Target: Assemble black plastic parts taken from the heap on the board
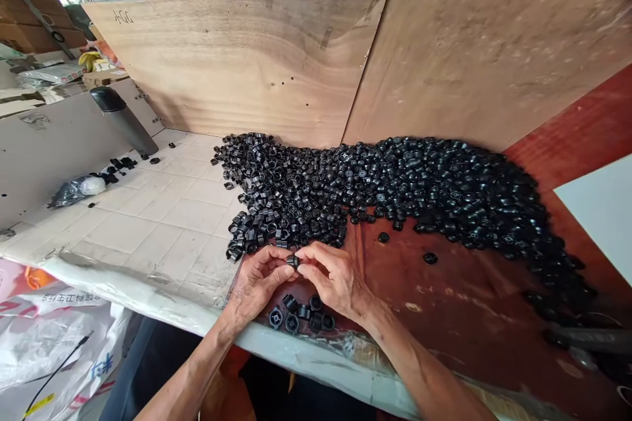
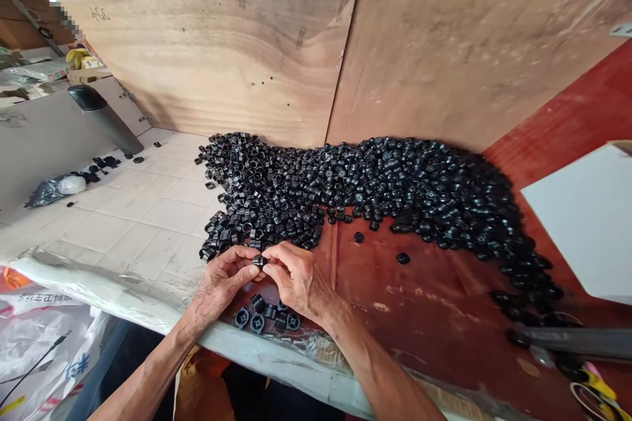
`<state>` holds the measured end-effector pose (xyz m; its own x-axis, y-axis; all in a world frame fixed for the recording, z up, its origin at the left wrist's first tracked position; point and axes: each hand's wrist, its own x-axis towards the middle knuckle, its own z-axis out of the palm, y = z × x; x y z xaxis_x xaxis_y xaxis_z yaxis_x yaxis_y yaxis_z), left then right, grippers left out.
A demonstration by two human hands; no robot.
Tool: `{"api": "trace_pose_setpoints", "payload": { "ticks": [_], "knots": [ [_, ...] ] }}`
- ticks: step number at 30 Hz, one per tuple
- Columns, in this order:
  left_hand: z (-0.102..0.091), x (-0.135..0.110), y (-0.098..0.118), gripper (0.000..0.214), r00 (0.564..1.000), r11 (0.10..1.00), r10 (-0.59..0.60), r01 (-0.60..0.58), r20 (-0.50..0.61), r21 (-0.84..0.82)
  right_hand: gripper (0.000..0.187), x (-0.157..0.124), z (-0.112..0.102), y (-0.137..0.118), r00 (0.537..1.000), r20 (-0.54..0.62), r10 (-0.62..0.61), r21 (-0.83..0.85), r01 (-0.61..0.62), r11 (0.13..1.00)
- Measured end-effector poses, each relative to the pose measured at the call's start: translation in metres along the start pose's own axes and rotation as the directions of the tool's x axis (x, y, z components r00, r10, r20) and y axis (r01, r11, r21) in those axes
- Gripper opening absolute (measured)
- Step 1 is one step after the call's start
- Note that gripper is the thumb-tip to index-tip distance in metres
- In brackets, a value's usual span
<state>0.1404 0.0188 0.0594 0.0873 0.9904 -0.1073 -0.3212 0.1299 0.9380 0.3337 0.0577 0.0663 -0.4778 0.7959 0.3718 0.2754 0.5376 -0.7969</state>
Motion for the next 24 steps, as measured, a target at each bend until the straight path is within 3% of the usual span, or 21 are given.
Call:
{"api": "trace_pose_setpoints", "payload": {
  "ticks": [3,8,11,15,20,22,24],
  "knots": [
    [0.001,0.000,0.001,0.030,1.000,1.000,0.003,-0.003,-0.015,-0.003,0.007,0.000,0.001,-0.002,0.999,-0.027,0.047,0.018,-0.047,0.999],
    [0.000,-0.001,0.000,0.031,1.000,0.997,-0.008,0.008,0.004,0.074,0.012,0.000,0.004,-0.004,1.000,-0.015,0.004,0.029,-0.003,1.000],
    [-0.004,0.001,-0.004,0.028,0.996,0.971,0.087,-0.081,-0.018,0.226,0.008,-0.001,0.010,-0.002,0.986,-0.009,0.164,0.146,-0.160,0.976],
    [-0.004,0.002,-0.007,0.026,0.974,0.901,0.218,-0.181,-0.052,0.393,0.007,-0.001,0.014,0.000,0.927,0.070,0.368,0.344,-0.369,0.864],
    [-0.002,0.001,-0.007,0.030,0.997,0.950,0.081,-0.072,-0.017,0.304,0.008,-0.001,0.013,-0.004,0.966,-0.007,0.257,0.248,-0.248,0.937],
    [-0.004,0.002,-0.008,0.028,0.991,0.919,0.133,-0.122,-0.003,0.376,0.008,-0.001,0.014,-0.005,0.944,0.030,0.328,0.284,-0.322,0.903],
    [-0.007,0.001,-0.010,0.023,0.981,0.864,0.188,-0.183,0.037,0.469,0.012,0.000,0.015,-0.004,0.889,0.096,0.447,0.372,-0.449,0.813]
  ]
}}
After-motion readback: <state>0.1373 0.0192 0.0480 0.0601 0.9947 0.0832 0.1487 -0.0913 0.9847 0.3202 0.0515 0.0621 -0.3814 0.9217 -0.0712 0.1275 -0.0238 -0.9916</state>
